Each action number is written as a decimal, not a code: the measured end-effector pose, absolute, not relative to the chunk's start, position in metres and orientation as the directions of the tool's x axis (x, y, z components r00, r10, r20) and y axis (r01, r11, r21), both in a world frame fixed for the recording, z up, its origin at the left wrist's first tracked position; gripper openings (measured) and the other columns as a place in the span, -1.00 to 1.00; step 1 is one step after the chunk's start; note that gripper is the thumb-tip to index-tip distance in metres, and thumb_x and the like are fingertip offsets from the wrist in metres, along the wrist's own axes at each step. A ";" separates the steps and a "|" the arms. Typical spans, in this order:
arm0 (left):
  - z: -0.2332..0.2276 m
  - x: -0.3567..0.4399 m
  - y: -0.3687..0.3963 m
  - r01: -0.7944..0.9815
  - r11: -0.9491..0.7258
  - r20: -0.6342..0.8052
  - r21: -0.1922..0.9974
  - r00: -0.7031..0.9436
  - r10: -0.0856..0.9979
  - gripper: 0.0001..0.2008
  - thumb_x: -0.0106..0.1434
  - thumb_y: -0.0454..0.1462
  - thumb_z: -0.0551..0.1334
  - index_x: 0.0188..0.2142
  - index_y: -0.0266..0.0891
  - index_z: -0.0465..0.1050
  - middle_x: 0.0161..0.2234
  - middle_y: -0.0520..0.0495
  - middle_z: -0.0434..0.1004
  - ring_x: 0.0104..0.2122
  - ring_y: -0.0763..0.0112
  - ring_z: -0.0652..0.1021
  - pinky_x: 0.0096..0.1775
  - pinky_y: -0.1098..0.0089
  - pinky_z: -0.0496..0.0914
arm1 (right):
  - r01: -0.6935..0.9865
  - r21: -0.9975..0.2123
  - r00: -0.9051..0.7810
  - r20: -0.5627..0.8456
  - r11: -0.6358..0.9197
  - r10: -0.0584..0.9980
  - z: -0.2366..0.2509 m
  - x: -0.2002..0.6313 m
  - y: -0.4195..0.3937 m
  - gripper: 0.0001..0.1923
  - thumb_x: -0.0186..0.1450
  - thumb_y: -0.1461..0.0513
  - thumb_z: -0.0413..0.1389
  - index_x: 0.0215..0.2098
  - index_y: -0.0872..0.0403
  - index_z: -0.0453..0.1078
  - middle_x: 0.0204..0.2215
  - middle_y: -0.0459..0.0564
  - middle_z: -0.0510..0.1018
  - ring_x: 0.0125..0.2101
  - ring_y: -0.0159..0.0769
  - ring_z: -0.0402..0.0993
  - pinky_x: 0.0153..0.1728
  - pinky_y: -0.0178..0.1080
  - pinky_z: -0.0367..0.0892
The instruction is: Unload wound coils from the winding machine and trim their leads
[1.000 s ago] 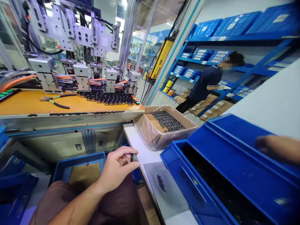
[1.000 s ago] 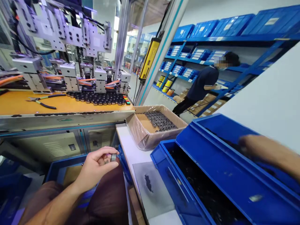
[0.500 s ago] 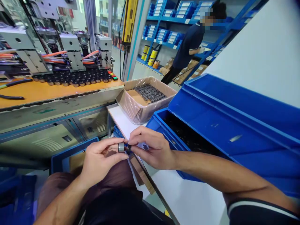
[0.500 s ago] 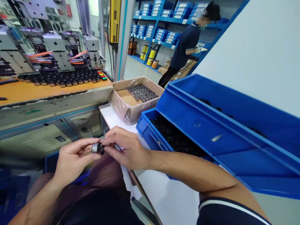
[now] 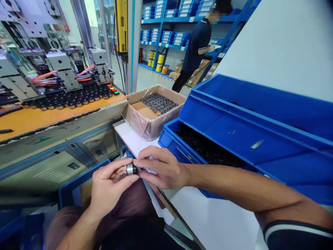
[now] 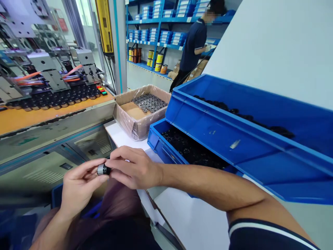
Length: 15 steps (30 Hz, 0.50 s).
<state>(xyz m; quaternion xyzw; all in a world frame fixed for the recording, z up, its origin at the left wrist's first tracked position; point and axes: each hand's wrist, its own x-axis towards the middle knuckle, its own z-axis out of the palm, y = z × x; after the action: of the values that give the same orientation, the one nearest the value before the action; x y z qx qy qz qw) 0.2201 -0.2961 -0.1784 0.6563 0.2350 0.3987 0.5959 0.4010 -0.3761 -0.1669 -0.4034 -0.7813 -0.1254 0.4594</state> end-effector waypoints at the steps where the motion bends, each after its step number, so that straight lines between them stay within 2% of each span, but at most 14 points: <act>1: -0.178 0.219 -0.295 -0.164 -0.171 0.235 0.972 0.573 0.785 -0.64 -0.09 -0.42 0.50 -0.23 -0.22 0.66 -0.34 -0.06 0.73 -0.41 0.32 0.70 -0.30 0.45 0.62 | 0.758 -0.143 -0.266 0.823 0.636 0.502 -0.168 0.402 -0.375 -0.76 0.31 0.34 0.16 -0.04 0.14 0.37 -0.27 0.07 0.51 -0.27 -0.33 0.49 -0.30 -0.29 0.49; 6: -0.177 0.221 -0.294 -0.202 -0.050 0.168 0.978 0.624 0.763 -0.61 -0.14 -0.48 0.50 -0.26 -0.20 0.67 -0.40 -0.04 0.73 -0.43 0.31 0.70 -0.32 0.45 0.63 | 0.754 -0.080 -0.330 0.812 0.652 0.481 -0.171 0.403 -0.375 -0.78 0.32 0.34 0.17 -0.06 0.15 0.39 -0.25 0.06 0.51 -0.29 -0.36 0.47 -0.31 -0.31 0.49; 9: -0.182 0.227 -0.302 -0.291 0.053 0.145 0.955 0.615 0.776 -0.60 -0.12 -0.51 0.49 -0.26 -0.16 0.66 -0.33 -0.01 0.73 -0.37 0.39 0.70 -0.27 0.52 0.60 | 0.779 -0.051 -0.326 0.818 0.625 0.473 -0.170 0.402 -0.375 -0.78 0.33 0.30 0.18 -0.06 0.17 0.39 -0.27 0.07 0.50 -0.30 -0.34 0.45 -0.33 -0.31 0.49; 12: -0.190 0.236 -0.313 -0.401 0.139 0.137 0.905 0.586 0.799 -0.68 -0.04 -0.45 0.48 -0.26 -0.15 0.63 -0.25 -0.03 0.73 -0.26 0.39 0.70 -0.21 0.50 0.59 | 0.799 0.000 -0.327 0.839 0.601 0.434 -0.171 0.400 -0.375 -0.74 0.32 0.27 0.19 -0.04 0.22 0.38 -0.30 0.11 0.50 -0.32 -0.28 0.46 -0.37 -0.25 0.49; 14: -0.193 0.238 -0.315 -0.427 0.115 0.171 0.897 0.573 0.801 -0.67 0.02 -0.41 0.48 -0.20 -0.14 0.60 -0.20 -0.06 0.71 -0.20 0.35 0.69 -0.17 0.43 0.59 | 0.794 0.004 -0.322 0.851 0.607 0.416 -0.173 0.400 -0.375 -0.74 0.31 0.33 0.18 -0.04 0.24 0.37 -0.29 0.14 0.51 -0.29 -0.26 0.48 -0.35 -0.23 0.51; 15: -0.193 0.237 -0.314 -0.419 0.052 0.212 0.907 0.559 0.802 -0.64 0.03 -0.40 0.48 -0.15 -0.13 0.59 -0.17 -0.07 0.70 -0.18 0.33 0.68 -0.16 0.41 0.59 | 0.790 -0.010 -0.314 0.852 0.613 0.419 -0.174 0.400 -0.376 -0.73 0.29 0.36 0.18 -0.04 0.24 0.37 -0.27 0.15 0.52 -0.27 -0.25 0.49 -0.32 -0.23 0.52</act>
<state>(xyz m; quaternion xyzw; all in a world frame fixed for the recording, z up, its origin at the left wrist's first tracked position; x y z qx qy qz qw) 0.2373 -0.3138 -0.1926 0.5345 0.1791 0.4342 0.7027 0.4000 -0.3757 -0.1735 -0.3861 -0.7826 -0.2108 0.4405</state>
